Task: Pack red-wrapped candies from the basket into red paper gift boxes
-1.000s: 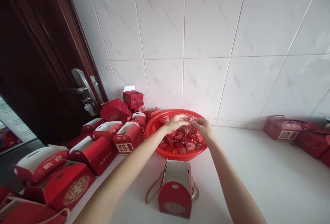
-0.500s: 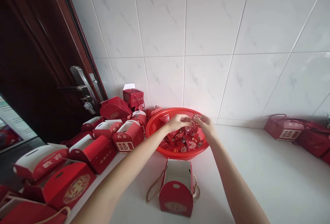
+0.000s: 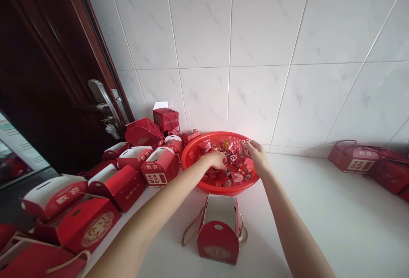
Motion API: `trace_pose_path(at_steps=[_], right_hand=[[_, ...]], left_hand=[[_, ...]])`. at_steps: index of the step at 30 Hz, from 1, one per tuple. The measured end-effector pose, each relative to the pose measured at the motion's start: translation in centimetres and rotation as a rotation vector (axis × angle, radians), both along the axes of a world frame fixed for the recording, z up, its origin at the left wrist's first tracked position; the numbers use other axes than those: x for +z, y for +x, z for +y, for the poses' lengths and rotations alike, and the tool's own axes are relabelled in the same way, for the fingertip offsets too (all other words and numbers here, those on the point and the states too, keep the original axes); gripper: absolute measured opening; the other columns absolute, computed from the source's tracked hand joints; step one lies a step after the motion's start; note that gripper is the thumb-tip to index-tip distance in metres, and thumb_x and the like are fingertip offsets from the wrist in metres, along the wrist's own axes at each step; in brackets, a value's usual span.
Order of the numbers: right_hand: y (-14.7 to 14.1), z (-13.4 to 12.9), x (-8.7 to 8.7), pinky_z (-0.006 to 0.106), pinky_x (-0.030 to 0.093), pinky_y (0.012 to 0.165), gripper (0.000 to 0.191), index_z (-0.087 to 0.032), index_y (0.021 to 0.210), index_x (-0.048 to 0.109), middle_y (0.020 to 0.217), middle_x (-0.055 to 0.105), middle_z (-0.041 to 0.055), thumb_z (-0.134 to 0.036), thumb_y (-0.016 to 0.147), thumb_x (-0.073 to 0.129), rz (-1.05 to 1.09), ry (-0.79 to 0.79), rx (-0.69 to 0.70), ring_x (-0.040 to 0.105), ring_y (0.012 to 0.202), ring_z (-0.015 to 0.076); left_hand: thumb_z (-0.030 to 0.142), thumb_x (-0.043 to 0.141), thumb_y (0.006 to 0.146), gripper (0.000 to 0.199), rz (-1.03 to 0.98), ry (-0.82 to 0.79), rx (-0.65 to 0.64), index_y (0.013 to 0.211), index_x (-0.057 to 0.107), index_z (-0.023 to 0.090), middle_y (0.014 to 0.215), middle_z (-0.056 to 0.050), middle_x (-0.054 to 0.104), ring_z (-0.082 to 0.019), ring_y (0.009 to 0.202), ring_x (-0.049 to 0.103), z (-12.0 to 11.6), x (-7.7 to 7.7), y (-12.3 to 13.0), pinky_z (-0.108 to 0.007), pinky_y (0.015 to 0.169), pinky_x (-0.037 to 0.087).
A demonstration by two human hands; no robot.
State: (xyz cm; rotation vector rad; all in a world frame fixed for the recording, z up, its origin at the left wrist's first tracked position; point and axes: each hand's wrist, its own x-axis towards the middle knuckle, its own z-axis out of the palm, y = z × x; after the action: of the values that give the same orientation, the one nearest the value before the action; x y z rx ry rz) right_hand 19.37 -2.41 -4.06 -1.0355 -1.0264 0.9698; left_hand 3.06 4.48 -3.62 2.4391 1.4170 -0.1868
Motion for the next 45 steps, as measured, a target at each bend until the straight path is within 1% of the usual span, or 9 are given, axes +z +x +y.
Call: trace_pose_path(at_steps=[6, 14, 19, 24, 32, 35, 39, 42, 45], right_hand=[[-0.2, 0.1, -0.2, 0.029, 0.045, 0.056, 0.031, -0.021, 0.067, 0.06, 0.058, 0.065, 0.0012, -0.049, 0.067, 0.074, -0.011, 0.025, 0.023, 0.056, 0.057, 0.016], [0.2, 0.5, -0.1, 0.029, 0.048, 0.055, 0.03, -0.022, 0.067, 0.06, 0.061, 0.065, -0.0004, -0.045, 0.063, 0.079, 0.205, 0.015, -0.112, 0.058, 0.059, 0.0163], [0.7, 1.0, -0.5, 0.03, 0.052, 0.061, 0.025, -0.023, 0.071, 0.064, 0.067, 0.069, 0.0005, -0.039, 0.062, 0.08, 0.326, 0.02, -0.117, 0.061, 0.062, 0.0162], [0.9, 1.4, -1.0, 0.033, 0.053, 0.063, 0.026, -0.025, 0.072, 0.063, 0.069, 0.07, 0.0024, -0.044, 0.062, 0.078, 0.283, 0.039, -0.13, 0.065, 0.066, 0.0203], [0.7, 1.2, -0.7, 0.031, 0.052, 0.061, 0.021, -0.023, 0.071, 0.067, 0.07, 0.071, 0.0021, -0.038, 0.06, 0.077, 0.32, 0.012, -0.126, 0.063, 0.064, 0.0175], [0.6, 1.0, -0.6, 0.03, 0.051, 0.06, 0.021, -0.023, 0.068, 0.065, 0.071, 0.071, 0.0023, -0.039, 0.06, 0.077, 0.308, 0.012, -0.108, 0.062, 0.065, 0.0173], [0.4, 0.9, -0.4, 0.031, 0.051, 0.059, 0.025, -0.023, 0.067, 0.064, 0.071, 0.07, 0.0028, -0.043, 0.059, 0.078, 0.271, 0.01, -0.089, 0.063, 0.067, 0.0195], [0.4, 0.8, -0.2, 0.032, 0.053, 0.061, 0.027, -0.024, 0.068, 0.064, 0.069, 0.07, 0.0028, -0.044, 0.057, 0.079, 0.279, 0.0, -0.068, 0.064, 0.068, 0.0208], [0.4, 0.8, -0.1, 0.032, 0.053, 0.062, 0.027, -0.023, 0.068, 0.063, 0.067, 0.069, 0.0016, -0.044, 0.059, 0.079, 0.269, -0.009, -0.043, 0.063, 0.063, 0.0184]], left_hand=[[0.013, 0.063, 0.066, 0.034, 0.028, 0.013, 0.009, 0.096, 0.073, 0.024, 0.101, -0.007, 0.074, -0.026, 0.087, 0.068, -0.4, 0.3, -0.1, -0.03, 0.066, 0.047], [0.024, 0.069, 0.067, 0.024, -0.086, 0.098, 0.042, 0.09, 0.073, 0.023, 0.1, -0.006, 0.074, -0.026, 0.093, 0.068, 0.4, -0.3, -0.3, -0.029, 0.074, 0.05], [0.023, 0.054, 0.081, 0.021, -0.189, 0.028, -0.006, 0.089, 0.074, 0.023, 0.074, -0.002, 0.072, -0.02, 0.073, 0.069, 0.7, -1.0, -0.3, -0.026, 0.066, 0.049], [0.022, 0.068, 0.069, 0.024, -0.215, 0.019, -0.022, 0.092, 0.073, 0.025, 0.094, -0.003, 0.074, -0.024, 0.09, 0.068, 1.4, -1.7, -0.7, -0.027, 0.071, 0.047], [0.036, 0.088, 0.048, 0.078, -0.128, -0.048, -0.011, 0.122, 0.065, 0.025, 0.125, -0.013, 0.068, -0.036, 0.11, 0.064, 1.2, -1.4, -0.1, -0.034, 0.081, 0.048], [0.041, 0.089, 0.044, 0.084, -0.136, -0.076, -0.03, 0.123, 0.064, 0.025, 0.131, -0.013, 0.066, -0.037, 0.114, 0.062, 1.3, -1.5, 0.0, -0.032, 0.082, 0.047], [0.041, 0.085, 0.052, 0.059, -0.265, -0.118, -0.014, 0.106, 0.071, 0.023, 0.114, -0.008, 0.073, -0.029, 0.102, 0.067, 2.2, -2.1, -0.5, -0.028, 0.075, 0.046], [0.03, 0.087, 0.045, 0.052, -0.305, -0.141, 0.003, 0.094, 0.074, 0.023, 0.09, 0.0, 0.075, -0.024, 0.087, 0.068, 2.8, -2.3, -0.8, -0.027, 0.07, 0.045], [0.03, 0.089, 0.046, 0.041, -0.497, -0.234, -0.003, 0.084, 0.075, 0.021, 0.076, 0.002, 0.072, -0.022, 0.08, 0.067, 2.7, -1.7, -0.7, -0.028, 0.07, 0.046]])
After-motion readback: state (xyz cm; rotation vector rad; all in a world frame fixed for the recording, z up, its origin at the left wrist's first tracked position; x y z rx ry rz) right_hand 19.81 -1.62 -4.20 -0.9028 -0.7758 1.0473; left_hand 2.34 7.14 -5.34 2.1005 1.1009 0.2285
